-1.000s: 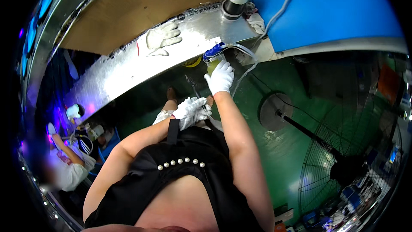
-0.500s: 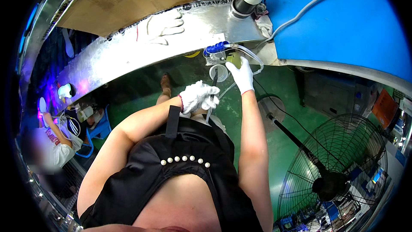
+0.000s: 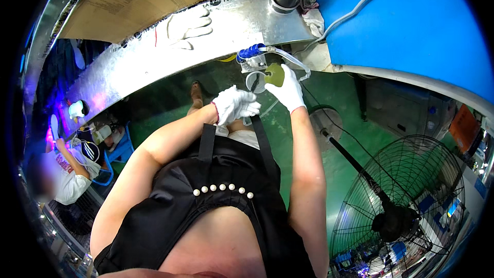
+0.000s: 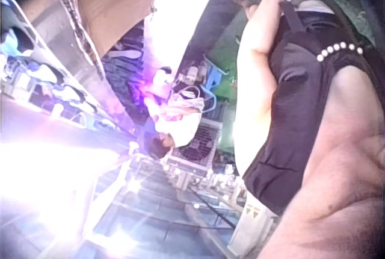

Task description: The person applies adhesive to several blue shoe soles using a handheld brush, places them on a conveyor, and then packs an item into a cardboard box.

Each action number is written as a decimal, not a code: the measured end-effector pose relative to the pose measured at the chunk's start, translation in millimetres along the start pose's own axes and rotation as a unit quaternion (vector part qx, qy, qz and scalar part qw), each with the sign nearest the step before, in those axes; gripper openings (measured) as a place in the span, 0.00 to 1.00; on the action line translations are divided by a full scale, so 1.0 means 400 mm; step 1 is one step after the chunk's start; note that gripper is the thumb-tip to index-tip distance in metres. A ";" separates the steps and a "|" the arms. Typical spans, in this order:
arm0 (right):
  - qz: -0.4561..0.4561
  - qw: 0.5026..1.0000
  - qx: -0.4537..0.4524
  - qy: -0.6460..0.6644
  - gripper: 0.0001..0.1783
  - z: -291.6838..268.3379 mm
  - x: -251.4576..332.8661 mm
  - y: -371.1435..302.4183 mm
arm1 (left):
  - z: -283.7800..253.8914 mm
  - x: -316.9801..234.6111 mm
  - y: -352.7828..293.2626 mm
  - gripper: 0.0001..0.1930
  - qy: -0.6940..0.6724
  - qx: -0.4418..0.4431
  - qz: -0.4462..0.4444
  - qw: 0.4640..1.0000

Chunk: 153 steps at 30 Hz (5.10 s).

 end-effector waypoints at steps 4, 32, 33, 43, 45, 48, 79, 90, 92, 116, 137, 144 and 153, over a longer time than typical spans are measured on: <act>-0.062 0.996 0.067 -0.014 0.49 0.033 0.050 -0.013 | -0.014 0.012 0.012 0.08 0.010 -0.004 0.061 0.998; -0.034 0.949 -0.019 0.314 0.17 -0.007 0.295 -0.114 | 0.102 -0.153 -0.260 0.35 -0.221 0.182 0.096 0.953; -0.044 0.943 0.002 0.329 0.17 -0.001 0.336 -0.136 | 0.146 -0.137 -0.271 0.31 -0.257 0.275 0.085 0.923; -0.299 0.903 -0.310 0.011 0.04 -0.300 0.602 -0.293 | 0.267 -0.175 -0.534 0.34 -0.065 0.173 0.142 0.972; -0.195 0.904 -0.379 0.037 0.05 -0.392 0.511 -0.281 | 0.150 -0.185 -0.560 0.30 0.098 0.130 0.240 0.957; -0.157 0.868 -0.471 -0.018 0.09 -0.534 0.437 -0.315 | 0.084 -0.169 -0.667 0.24 0.234 0.163 0.282 0.916; 0.018 0.702 0.116 0.703 0.23 0.148 0.600 -0.098 | -0.234 -0.359 -0.209 0.16 -0.199 -0.204 0.434 0.855; -0.003 0.757 0.253 0.602 0.30 0.171 0.688 -0.210 | -0.418 -0.498 -0.210 0.14 -0.271 -0.275 0.459 0.800; -0.045 0.747 0.232 0.622 0.33 0.144 0.686 -0.204 | -0.376 -0.526 -0.244 0.13 -0.320 -0.243 0.468 0.787; 0.012 0.871 -0.098 0.480 0.10 -0.227 0.302 -0.426 | 0.223 -0.811 -0.314 0.12 0.416 -0.035 0.623 0.662; -0.185 0.762 -0.521 0.338 0.16 -2.075 0.187 -0.139 | 1.177 -0.668 -1.068 0.13 0.459 0.109 0.868 0.158; -0.086 0.765 -0.518 -0.372 0.29 -2.147 0.365 -0.014 | 1.249 -0.648 -1.085 0.14 0.495 0.058 0.863 0.084; -0.204 0.604 -0.415 -0.649 0.33 -2.056 0.522 0.044 | 1.417 -0.718 -1.096 0.11 0.508 0.067 0.856 0.065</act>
Point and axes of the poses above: each hand's wrist, its own y-axis towards the middle knuckle, its own z-axis out of the palm, x = y × z, the point moved 10 cm from there along y, towards the middle knuckle, and after that the axes turned 7 degrees about -y, right-handed, at the moved point
